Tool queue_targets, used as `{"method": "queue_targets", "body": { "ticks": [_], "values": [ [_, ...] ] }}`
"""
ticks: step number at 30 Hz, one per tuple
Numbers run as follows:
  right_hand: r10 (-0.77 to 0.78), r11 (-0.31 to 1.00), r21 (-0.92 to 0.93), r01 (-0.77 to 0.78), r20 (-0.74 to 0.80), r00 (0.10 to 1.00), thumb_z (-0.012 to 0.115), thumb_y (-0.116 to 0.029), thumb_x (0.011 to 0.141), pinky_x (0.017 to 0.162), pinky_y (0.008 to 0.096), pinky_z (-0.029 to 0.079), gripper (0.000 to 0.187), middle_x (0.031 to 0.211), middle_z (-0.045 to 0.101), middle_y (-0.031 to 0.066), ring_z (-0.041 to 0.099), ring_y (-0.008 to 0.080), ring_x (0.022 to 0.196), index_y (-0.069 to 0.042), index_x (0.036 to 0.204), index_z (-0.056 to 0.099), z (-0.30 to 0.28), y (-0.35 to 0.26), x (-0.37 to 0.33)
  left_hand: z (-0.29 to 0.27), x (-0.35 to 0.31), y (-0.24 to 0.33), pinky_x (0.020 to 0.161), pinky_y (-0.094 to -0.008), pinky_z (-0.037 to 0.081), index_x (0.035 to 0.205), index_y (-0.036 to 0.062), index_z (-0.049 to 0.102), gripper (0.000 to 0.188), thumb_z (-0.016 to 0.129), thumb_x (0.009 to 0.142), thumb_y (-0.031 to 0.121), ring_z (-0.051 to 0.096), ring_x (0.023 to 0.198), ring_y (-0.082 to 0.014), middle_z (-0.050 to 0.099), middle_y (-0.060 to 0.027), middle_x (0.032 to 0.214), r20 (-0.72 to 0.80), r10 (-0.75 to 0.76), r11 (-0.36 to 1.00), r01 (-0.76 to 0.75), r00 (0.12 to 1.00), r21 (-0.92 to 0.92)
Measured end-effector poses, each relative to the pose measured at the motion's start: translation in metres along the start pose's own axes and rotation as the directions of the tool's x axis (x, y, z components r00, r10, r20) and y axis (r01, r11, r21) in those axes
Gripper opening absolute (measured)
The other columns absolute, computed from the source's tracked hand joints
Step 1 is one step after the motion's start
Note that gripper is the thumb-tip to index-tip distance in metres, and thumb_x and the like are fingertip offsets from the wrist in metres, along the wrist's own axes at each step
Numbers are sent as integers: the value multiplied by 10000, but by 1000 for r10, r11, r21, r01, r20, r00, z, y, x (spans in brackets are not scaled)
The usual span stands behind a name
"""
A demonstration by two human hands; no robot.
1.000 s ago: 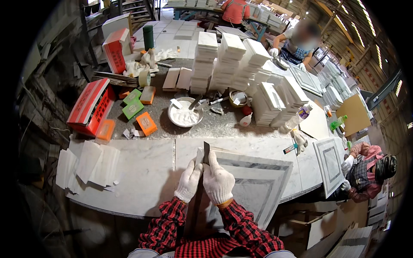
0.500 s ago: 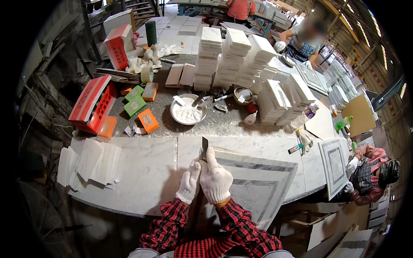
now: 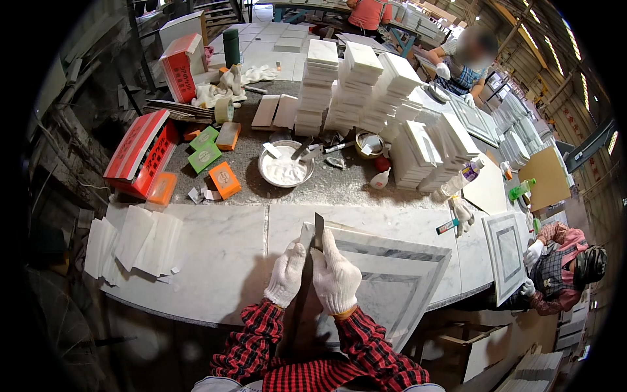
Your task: The person uses a small metal scraper to smooth and clean the edges and corners of a white ceramic tile. They repeatedly scrape along the edges, flip the tile to work on different sides, and occasionally apply a liquid from a small bottle to the surface before scraping again.
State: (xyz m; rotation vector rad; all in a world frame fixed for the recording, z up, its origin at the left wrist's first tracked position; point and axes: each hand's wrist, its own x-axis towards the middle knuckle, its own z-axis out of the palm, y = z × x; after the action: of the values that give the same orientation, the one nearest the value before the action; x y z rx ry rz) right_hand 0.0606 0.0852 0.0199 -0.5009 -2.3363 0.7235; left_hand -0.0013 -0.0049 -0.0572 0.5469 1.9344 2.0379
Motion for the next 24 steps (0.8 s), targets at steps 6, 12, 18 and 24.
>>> {"method": "queue_targets", "body": {
  "ticks": [6, 12, 18, 24],
  "values": [
    [61, 998, -33, -61, 3, 998, 714, -108, 866, 573, 359, 511, 494, 702, 629, 225, 646, 345, 585, -82, 1351, 625, 8, -9, 7, -3, -1, 17, 721, -353, 509, 1247, -7, 593, 448, 459, 1079, 386, 700, 830, -271, 658, -246, 822, 34, -83, 996, 81, 996, 44],
    [24, 999, -36, -21, 65, 998, 700, -146, 868, 614, 389, 525, 503, 754, 638, 240, 642, 391, 637, -100, 1362, 615, 18, -21, 18, -4, -4, 9, 885, -279, 492, 1277, -54, 573, 436, 411, 1106, 313, 646, 1033, -183, 689, -108, 1135, 111, -171, 928, 198, 979, -316],
    [300, 683, 618, -390, 249, 921, 645, -9, 935, 568, 216, 494, 535, 751, 682, 25, 588, 48, 627, 2, 1451, 502, -15, -6, 7, -3, 1, 13, 1061, -283, 398, 1379, -101, 495, 506, 423, 1104, 316, 542, 1231, -156, 608, -124, 1321, 78, -92, 885, 117, 993, -450],
    [416, 621, 602, -502, 289, 862, 665, -13, 919, 597, 214, 492, 538, 754, 680, 29, 584, 45, 642, 7, 1437, 520, -33, 2, -18, 2, -7, 36, 1111, -312, 373, 1463, -101, 408, 640, 440, 1084, 414, 524, 1297, -217, 570, -170, 1397, -67, -101, 982, 88, 993, -164]
  ]
}}
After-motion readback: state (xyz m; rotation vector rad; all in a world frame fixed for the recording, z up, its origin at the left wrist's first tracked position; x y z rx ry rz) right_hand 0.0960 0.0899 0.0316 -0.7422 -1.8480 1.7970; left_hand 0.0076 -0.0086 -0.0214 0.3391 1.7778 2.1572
